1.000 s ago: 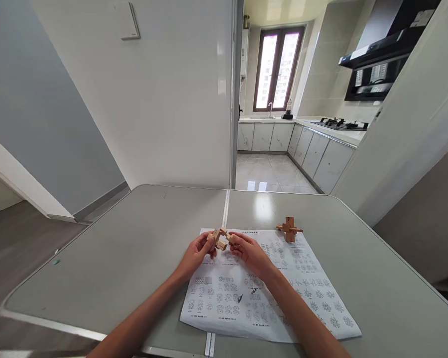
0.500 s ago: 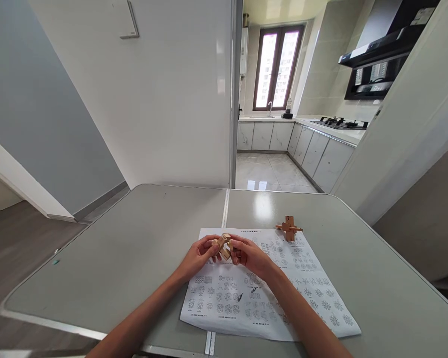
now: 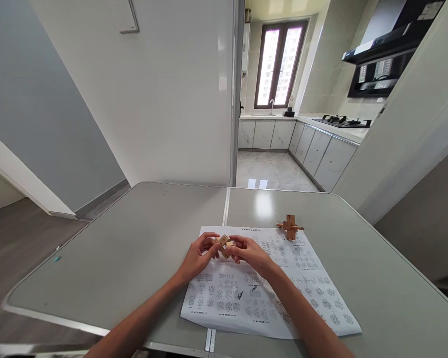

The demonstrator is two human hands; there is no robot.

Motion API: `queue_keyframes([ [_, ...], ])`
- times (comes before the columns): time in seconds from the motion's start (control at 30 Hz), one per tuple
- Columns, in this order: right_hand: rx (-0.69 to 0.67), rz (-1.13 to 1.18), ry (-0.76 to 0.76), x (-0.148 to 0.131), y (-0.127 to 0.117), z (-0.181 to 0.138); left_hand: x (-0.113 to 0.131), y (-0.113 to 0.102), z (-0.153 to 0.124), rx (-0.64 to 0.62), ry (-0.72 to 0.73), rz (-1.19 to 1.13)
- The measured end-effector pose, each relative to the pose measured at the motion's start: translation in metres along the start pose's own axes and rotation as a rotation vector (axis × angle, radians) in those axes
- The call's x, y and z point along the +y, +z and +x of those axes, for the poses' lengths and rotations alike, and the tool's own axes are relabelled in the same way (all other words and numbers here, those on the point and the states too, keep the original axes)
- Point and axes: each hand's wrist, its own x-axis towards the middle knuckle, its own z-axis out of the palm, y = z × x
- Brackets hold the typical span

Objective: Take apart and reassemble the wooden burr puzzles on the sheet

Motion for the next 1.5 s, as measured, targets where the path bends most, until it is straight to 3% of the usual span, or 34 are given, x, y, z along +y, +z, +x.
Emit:
queue_keyframes([
  [0.17,0.024,-0.100,-0.080,-0.001,0.004,-0.001,0.004,0.000,-0.001,0.044,0.007,0.000],
  [0.47,-0.012,-0.089,-0.080,-0.001,0.015,-0.001,-0.002,-0.001,-0.003,0.055,0.063,0.168],
  [0.7,0.019,0.010,-0.035,0.009,0.016,0.001,0.006,0.003,-0.006,-0.023,0.159,0.143],
  [0.9,-0.032,0.216,0.062,0.006,0.019,-0.001,0.006,0.005,-0.010,-0.029,0.270,0.328],
  [1.17,-0.079,0.166,0.105,0.014,0.015,-0.001,0.007,0.001,-0.010,-0.083,0.259,0.419],
  [1.3,-0.036,0.024,0.000,0.010,0.014,-0.002,0.007,0.001,-0.009,-0.055,0.243,0.397],
  [1.5,0.183,-0.363,-0.333,0.004,0.015,-0.001,0.009,-0.001,-0.007,-0.012,0.219,0.343],
])
